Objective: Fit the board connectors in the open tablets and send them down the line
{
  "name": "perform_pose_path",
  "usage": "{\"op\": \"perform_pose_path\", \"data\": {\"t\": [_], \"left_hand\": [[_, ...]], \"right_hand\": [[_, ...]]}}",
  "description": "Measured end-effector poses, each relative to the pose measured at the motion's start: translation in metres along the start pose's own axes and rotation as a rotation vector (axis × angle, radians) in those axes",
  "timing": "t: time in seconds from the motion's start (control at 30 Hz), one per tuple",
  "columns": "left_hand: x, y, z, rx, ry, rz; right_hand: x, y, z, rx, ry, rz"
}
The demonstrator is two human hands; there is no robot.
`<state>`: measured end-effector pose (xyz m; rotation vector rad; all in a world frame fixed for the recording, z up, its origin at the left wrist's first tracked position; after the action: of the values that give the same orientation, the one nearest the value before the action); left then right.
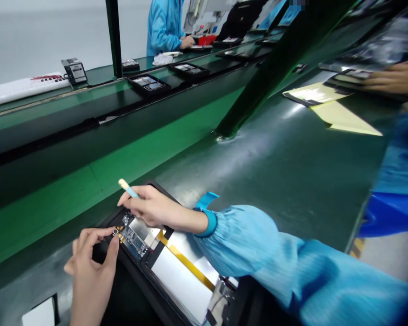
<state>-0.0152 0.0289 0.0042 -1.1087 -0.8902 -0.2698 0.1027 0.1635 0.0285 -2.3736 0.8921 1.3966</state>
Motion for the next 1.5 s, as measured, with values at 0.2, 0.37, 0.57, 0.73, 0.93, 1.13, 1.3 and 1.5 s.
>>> {"op": "perform_pose_path", "data": {"t": [0.2, 0.37, 0.57, 0.73, 0.93, 1.13, 1.3, 1.5], "left_hand": [[-0.010, 0.002, 0.000, -0.069, 0.021, 0.039], [-0.014, 0.003, -0.002, -0.066, 0.023, 0.060], [-0.016, 0.001, -0.001, -0.100, 0.042, 0.037], [-0.011, 0.000, 0.001, -0.077, 0.045, -0.019], [-0.003, 0.000, 0.000, -0.116, 0.002, -0.007], [0.007, 0.000, -0.003, -0.031, 0.024, -0.007], [0.006, 0.001, -0.003, -0.034, 0.034, -0.022], [0.006, 0.003, -0.004, 0.013, 0.019, -0.083]], "right_hand": [[-0.009, 0.012, -0.001, 0.108, -0.169, -0.774], [-0.010, 0.013, 0.006, 0.082, -0.150, -0.794], [-0.017, 0.013, 0.002, 0.031, -0.200, -0.881], [-0.029, 0.015, -0.002, -0.008, -0.369, -1.203], [-0.033, 0.009, 0.006, -0.124, -0.461, -1.233], [-0.027, 0.005, 0.013, -0.164, -0.422, -1.126], [-0.031, 0.009, 0.007, -0.106, -0.419, -1.252], [-0.040, 0.022, -0.004, -0.048, -0.487, -1.583]]}}
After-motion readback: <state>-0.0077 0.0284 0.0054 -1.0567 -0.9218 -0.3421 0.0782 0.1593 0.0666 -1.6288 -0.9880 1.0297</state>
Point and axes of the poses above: each hand's wrist, its own z-axis towards the middle knuckle, its own y-axis out of the palm, x = y × z, the point moved 1 cm from there along z, towards the middle knuckle, and after that the axes turned 14 degrees about y, right-handed, at the moved point
